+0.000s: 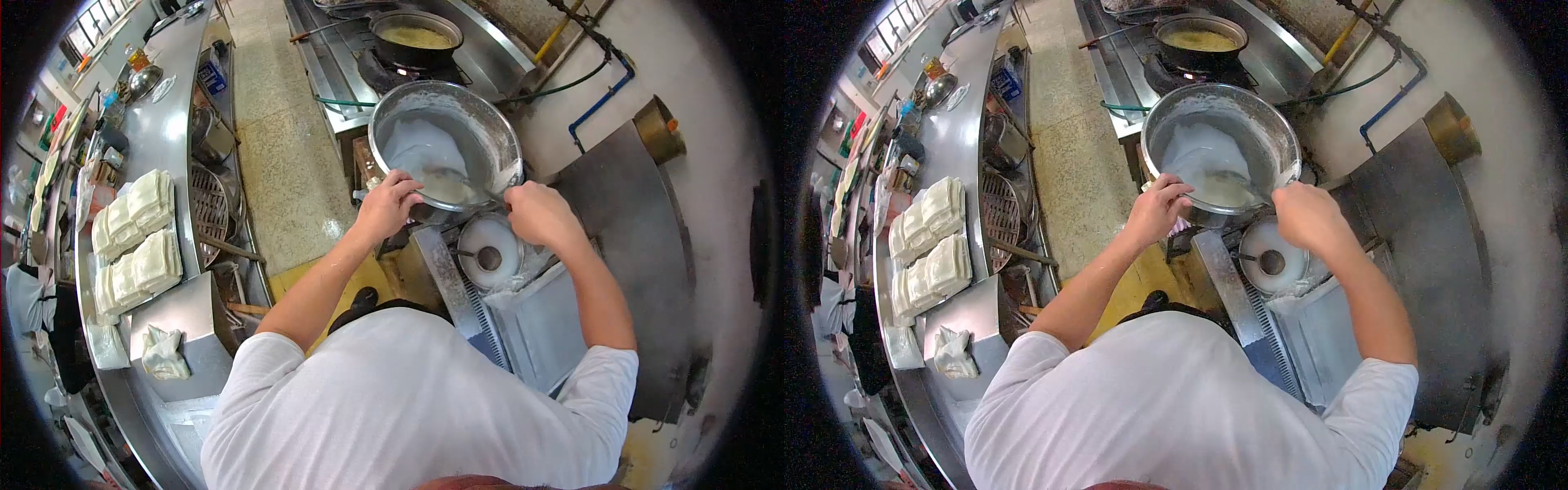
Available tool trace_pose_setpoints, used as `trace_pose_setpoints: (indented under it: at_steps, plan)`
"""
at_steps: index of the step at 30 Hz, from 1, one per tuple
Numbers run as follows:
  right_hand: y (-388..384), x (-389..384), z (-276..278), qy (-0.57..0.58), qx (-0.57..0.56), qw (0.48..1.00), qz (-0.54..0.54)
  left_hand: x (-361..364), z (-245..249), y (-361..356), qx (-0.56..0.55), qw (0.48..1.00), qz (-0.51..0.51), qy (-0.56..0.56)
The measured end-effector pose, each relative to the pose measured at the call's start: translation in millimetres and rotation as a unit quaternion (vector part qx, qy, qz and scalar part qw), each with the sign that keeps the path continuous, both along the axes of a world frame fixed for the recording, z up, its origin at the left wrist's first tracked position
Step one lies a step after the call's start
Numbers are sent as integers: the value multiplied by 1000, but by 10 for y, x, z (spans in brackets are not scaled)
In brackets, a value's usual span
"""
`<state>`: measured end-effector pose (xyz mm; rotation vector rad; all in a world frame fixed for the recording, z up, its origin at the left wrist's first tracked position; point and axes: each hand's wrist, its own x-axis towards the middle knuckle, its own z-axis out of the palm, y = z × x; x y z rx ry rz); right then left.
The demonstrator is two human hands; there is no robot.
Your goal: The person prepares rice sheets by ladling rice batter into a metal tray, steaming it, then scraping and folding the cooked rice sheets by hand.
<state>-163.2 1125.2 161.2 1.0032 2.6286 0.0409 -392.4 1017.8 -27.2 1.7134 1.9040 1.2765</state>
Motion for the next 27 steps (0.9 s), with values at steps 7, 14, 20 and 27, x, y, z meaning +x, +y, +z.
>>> trace_pose_setpoints:
  at_steps: [7,14,20,27]
  plan:
    - [-260,-216,-340,57,9,998,2,14,-14,9,9,999,4,-40]
    - [-26,-20,-43,10,23,1000,1,12,35,-13,-2,1000,1,-22]
    - [-241,-206,94,80,-34,996,-1,13,9,-35,25,999,16,13]
    - [-53,-146,-258,47,35,998,-31,1,30,-71,12,1000,5,5]
